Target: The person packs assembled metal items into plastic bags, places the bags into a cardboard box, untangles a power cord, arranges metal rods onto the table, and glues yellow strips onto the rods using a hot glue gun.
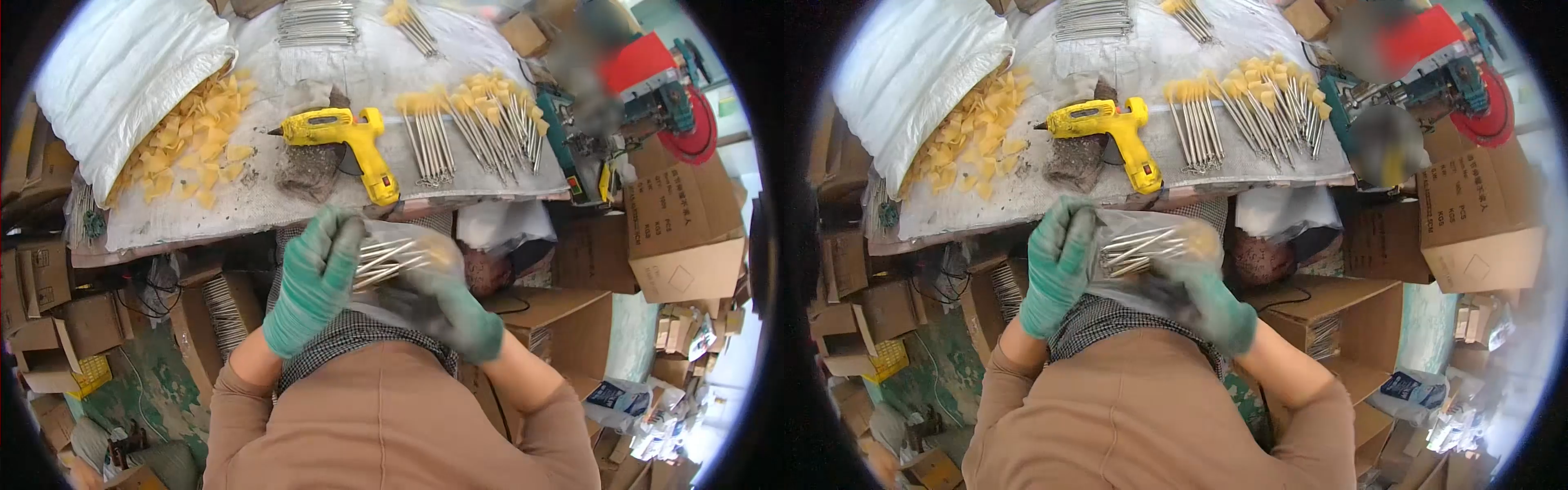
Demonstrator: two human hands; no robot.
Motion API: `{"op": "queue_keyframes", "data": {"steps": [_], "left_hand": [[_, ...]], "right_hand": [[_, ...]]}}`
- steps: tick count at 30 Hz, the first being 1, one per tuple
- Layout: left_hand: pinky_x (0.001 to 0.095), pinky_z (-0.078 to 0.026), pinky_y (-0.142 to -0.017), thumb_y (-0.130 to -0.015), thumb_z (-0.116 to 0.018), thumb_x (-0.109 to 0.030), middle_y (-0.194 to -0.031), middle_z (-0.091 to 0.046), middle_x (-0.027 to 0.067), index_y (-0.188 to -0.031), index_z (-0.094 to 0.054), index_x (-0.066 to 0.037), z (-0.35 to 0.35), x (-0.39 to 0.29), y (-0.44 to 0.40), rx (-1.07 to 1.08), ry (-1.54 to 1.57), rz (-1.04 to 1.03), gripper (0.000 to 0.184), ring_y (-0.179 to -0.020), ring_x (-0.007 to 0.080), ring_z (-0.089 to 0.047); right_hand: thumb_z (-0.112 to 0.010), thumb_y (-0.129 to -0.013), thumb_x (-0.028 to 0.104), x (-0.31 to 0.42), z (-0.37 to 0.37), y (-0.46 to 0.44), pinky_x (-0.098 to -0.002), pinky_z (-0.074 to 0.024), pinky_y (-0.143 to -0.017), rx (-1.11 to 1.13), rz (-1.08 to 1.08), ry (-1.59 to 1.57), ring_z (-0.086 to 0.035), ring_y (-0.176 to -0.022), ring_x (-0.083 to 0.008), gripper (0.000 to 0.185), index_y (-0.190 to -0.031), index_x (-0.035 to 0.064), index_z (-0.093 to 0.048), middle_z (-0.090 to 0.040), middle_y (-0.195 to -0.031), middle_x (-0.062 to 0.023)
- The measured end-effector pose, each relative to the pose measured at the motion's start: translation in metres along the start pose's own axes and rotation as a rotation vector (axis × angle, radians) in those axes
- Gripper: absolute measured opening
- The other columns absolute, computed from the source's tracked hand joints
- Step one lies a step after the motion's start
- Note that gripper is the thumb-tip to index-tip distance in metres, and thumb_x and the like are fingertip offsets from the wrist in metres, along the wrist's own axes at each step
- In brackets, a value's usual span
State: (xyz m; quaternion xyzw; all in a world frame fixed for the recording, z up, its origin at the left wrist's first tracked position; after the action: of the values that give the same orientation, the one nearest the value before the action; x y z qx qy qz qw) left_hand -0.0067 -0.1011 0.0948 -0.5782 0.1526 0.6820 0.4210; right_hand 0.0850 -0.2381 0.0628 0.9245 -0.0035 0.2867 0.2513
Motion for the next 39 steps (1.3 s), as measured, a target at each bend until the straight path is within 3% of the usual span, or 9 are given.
{"op": "queue_keyframes", "data": {"steps": [3,6,9,14,19,30,32,33,39], "left_hand": [[0.0300,-0.047,-0.058,-0.090,-0.050,0.000,-0.078,-0.057,0.0135,-0.094,-0.055,0.001,0.005,0.019,-0.011,-0.020,0.012,0.039,0.007,-0.064,0.0261,-0.059],[0.0267,-0.039,-0.050,-0.092,-0.051,-0.006,-0.068,-0.051,0.0053,-0.093,-0.056,0.000,0.003,0.028,-0.021,-0.200,-0.386,-0.503,0.008,-0.057,0.0131,-0.047],[0.0227,-0.038,-0.053,-0.094,-0.049,-0.016,-0.070,-0.049,0.0001,-0.092,-0.058,-0.002,0.007,0.028,-0.030,0.020,0.337,0.441,0.017,-0.060,0.0059,-0.043],[0.0237,-0.039,-0.054,-0.094,-0.049,-0.017,-0.069,-0.052,-0.0020,-0.093,-0.060,-0.003,-0.001,0.041,-0.042,0.125,0.306,0.414,0.018,-0.060,0.0067,-0.044],[0.0280,-0.043,-0.061,-0.093,-0.050,-0.015,-0.078,-0.055,0.0042,-0.094,-0.059,-0.001,0.006,0.042,-0.058,0.184,0.163,0.443,0.016,-0.069,0.0115,-0.049],[0.0270,-0.043,-0.065,-0.095,-0.049,-0.018,-0.075,-0.053,0.0042,-0.092,-0.056,-0.002,0.006,0.048,-0.075,0.091,0.432,0.799,0.017,-0.071,0.0108,-0.050],[0.0355,-0.047,-0.077,-0.084,-0.059,-0.007,-0.094,-0.058,0.0152,-0.104,-0.057,0.001,0.011,0.061,-0.073,0.091,0.008,0.260,0.021,-0.088,0.0255,-0.056],[0.0390,-0.047,-0.082,-0.080,-0.062,-0.002,-0.102,-0.058,0.0193,-0.108,-0.057,0.003,0.008,0.051,-0.070,0.092,-0.424,-0.253,0.030,-0.095,0.0323,-0.056],[0.0390,-0.049,-0.070,-0.066,-0.066,0.003,-0.098,-0.055,0.0182,-0.106,-0.057,0.001,-0.010,0.083,-0.064,-0.075,-0.243,-0.167,0.041,-0.085,0.0357,-0.055]], "right_hand": [[-0.053,-0.091,0.012,0.030,0.024,0.018,-0.0290,-0.0429,-0.091,-0.021,0.020,0.840,-0.052,-0.105,-0.0122,0.052,-0.138,0.0006,-0.036,-0.055,-0.119,-0.0091],[-0.053,-0.093,0.012,0.124,-0.015,0.017,-0.0248,-0.0493,-0.071,-0.086,0.050,1.003,-0.058,-0.081,-0.0092,0.035,-0.126,0.0001,-0.051,-0.064,-0.100,-0.0056],[-0.054,-0.092,0.012,0.206,-0.015,-0.055,-0.0239,-0.0478,-0.077,-0.193,0.491,1.051,-0.058,-0.086,-0.0111,0.031,-0.119,-0.0020,-0.055,-0.063,-0.100,-0.0068],[-0.070,-0.073,0.032,0.306,0.082,-0.298,-0.0384,-0.0401,-0.099,-0.667,0.593,2.005,-0.049,-0.118,-0.0309,0.081,-0.137,-0.0029,-0.035,-0.047,-0.130,-0.0211],[-0.067,-0.069,0.028,0.356,0.115,-0.425,-0.0444,-0.0325,-0.105,-0.842,0.347,2.103,-0.032,-0.131,-0.0385,0.093,-0.144,0.0028,-0.017,-0.021,-0.147,-0.0238],[-0.063,-0.077,0.019,0.355,0.109,-0.399,-0.0369,-0.0499,-0.080,-0.945,0.523,1.805,-0.062,-0.094,-0.0244,0.037,-0.110,0.0052,-0.055,-0.063,-0.097,-0.0118],[-0.062,-0.076,0.009,0.350,0.109,-0.373,-0.0336,-0.0496,-0.073,-0.304,1.197,1.118,-0.058,-0.082,-0.0179,0.029,-0.104,0.0064,-0.054,-0.059,-0.090,-0.0051],[-0.061,-0.081,0.007,0.333,0.081,-0.328,-0.0297,-0.0486,-0.067,-0.119,0.974,0.698,-0.058,-0.075,-0.0158,0.019,-0.099,0.0073,-0.054,-0.058,-0.084,-0.0023],[-0.056,-0.087,0.012,0.204,-0.058,-0.115,-0.0429,-0.0493,-0.081,0.617,0.943,0.522,-0.059,-0.087,-0.0193,0.023,-0.109,0.0046,-0.054,-0.056,-0.098,-0.0062]]}}
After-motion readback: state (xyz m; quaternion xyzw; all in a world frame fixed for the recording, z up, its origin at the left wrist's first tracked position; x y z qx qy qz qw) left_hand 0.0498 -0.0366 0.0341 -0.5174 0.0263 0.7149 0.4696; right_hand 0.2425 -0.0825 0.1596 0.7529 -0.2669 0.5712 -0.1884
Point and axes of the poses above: each hand's wrist, its own y-axis away from the middle knuckle, its own z-axis out of the back of the hand, x = y × z, the point moved 4 cm from there along -y, towards the middle knuckle
